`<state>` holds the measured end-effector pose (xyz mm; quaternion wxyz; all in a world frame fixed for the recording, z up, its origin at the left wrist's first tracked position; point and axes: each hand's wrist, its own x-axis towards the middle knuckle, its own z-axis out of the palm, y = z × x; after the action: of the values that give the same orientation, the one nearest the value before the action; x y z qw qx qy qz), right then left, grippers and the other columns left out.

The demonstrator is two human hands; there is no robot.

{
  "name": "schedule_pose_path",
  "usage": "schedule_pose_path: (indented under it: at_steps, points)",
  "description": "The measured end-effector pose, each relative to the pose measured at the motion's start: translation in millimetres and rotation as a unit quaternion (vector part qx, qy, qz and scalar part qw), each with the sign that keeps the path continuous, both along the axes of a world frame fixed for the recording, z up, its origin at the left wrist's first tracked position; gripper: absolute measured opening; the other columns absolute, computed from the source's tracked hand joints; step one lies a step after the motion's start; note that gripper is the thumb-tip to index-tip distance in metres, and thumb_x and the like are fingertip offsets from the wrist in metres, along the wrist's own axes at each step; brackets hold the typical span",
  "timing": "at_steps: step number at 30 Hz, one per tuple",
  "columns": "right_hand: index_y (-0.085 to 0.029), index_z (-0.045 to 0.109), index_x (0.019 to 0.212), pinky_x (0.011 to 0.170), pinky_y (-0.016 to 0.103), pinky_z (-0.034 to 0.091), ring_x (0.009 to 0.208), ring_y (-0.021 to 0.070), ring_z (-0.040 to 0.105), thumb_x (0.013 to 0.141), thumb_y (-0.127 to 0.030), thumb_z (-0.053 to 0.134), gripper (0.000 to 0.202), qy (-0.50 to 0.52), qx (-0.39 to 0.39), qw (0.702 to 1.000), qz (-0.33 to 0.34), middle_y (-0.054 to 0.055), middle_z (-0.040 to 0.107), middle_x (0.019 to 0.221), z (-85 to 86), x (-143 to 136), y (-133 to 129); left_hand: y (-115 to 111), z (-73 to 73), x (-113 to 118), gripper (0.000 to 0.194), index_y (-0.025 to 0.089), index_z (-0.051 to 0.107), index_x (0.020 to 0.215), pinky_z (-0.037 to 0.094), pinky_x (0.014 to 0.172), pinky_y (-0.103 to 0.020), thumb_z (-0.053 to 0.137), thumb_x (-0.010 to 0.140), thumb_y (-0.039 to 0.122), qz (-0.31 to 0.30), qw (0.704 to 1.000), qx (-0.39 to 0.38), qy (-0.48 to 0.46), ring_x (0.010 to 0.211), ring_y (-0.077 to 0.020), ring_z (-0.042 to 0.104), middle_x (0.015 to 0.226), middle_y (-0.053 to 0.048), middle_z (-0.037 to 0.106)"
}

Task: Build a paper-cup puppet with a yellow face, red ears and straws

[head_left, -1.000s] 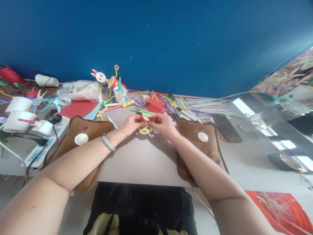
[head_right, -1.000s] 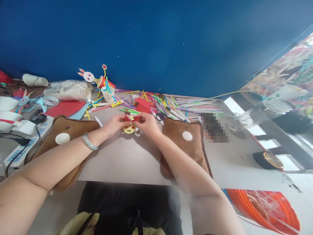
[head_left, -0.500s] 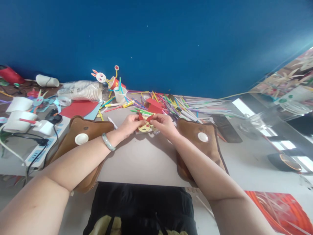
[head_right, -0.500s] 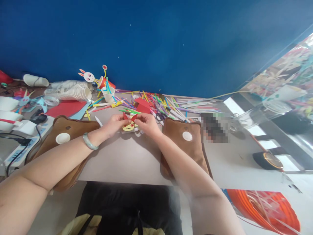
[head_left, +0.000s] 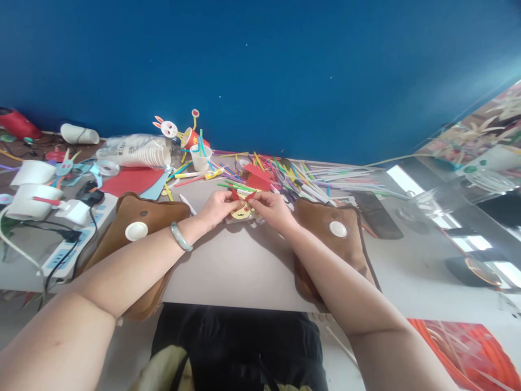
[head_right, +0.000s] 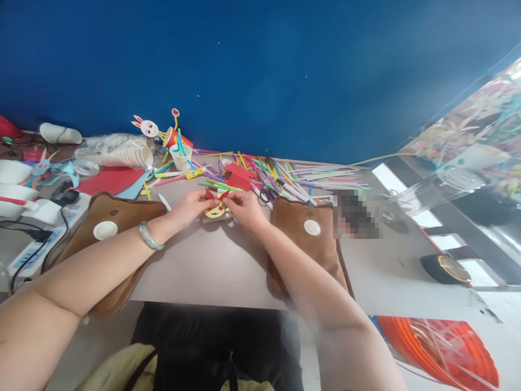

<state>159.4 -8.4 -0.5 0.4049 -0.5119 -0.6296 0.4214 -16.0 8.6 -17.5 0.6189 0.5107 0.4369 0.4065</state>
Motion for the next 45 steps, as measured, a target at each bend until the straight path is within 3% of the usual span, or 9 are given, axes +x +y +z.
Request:
schedule_pose_path:
  at_steps: [8, 14, 25, 35, 45]
  points:
    - [-0.016, 0.065, 0.068, 0.052, 0.024, 0.039, 0.054, 0.011, 0.051, 0.078, -0.041, 0.065, 0.027, -0.025, 0.014, 1.0, 0.0, 0.0, 0.059, 0.059, -3.9, 0.4, 0.1, 3.1, -7.6, -0.7, 0.019, 0.012, 0.07, 0.082, 0.047, 0.059, -0.024, 0.075, 0.07, 0.026, -0.011, 1.0, 0.012, -0.003, 0.063, -0.0142, 0.062, 0.068, -0.003, 0.068]
    - [-0.017, 0.058, 0.061, 0.05, 0.024, 0.035, 0.053, 0.0103, 0.047, 0.078, -0.04, 0.064, 0.029, -0.047, 0.024, 0.999, -0.001, -0.002, 0.053, 0.055, -3.6, -0.4, -0.1, 0.6, -4.6, -0.4, 0.017, 0.012, 0.07, 0.079, 0.044, 0.054, -0.022, 0.073, 0.071, 0.026, 0.0, 1.0, 0.021, 0.011, 0.057, -0.0122, 0.058, 0.065, -0.001, 0.067]
    - [-0.017, 0.057, 0.061, 0.05, 0.023, 0.034, 0.052, 0.0086, 0.044, 0.071, -0.026, 0.059, 0.013, -0.046, 0.026, 0.999, -0.005, -0.003, 0.052, 0.055, -10.3, -2.7, 2.1, 0.2, -2.4, 1.1, 0.012, 0.012, 0.07, 0.079, 0.041, 0.049, -0.021, 0.069, 0.075, 0.023, -0.006, 0.999, 0.004, 0.038, 0.051, -0.01, 0.054, 0.062, -0.001, 0.064]
    - [-0.019, 0.052, 0.06, 0.05, 0.023, 0.035, 0.051, 0.0095, 0.046, 0.068, -0.028, 0.06, 0.015, -0.017, -0.005, 0.999, -0.048, -0.004, 0.053, 0.054, -4.4, 0.5, 3.1, -2.3, 6.4, 3.1, 0.014, 0.013, 0.064, 0.073, 0.032, 0.04, -0.019, 0.075, 0.073, 0.021, -0.001, 0.999, -0.027, 0.032, 0.041, -0.0059, 0.046, 0.057, 0.002, 0.061]
    - [-0.017, 0.061, 0.068, 0.053, 0.023, 0.042, 0.058, 0.0114, 0.055, 0.069, -0.029, 0.063, 0.012, 0.005, 0.0, 1.0, -0.024, 0.0, 0.064, 0.066, -4.7, -1.4, 2.1, -4.1, 9.0, 2.4, 0.02, 0.014, 0.06, 0.065, 0.03, 0.043, -0.02, 0.074, 0.071, 0.026, -0.007, 1.0, -0.024, 0.005, 0.043, -0.0063, 0.042, 0.05, 0.004, 0.055]
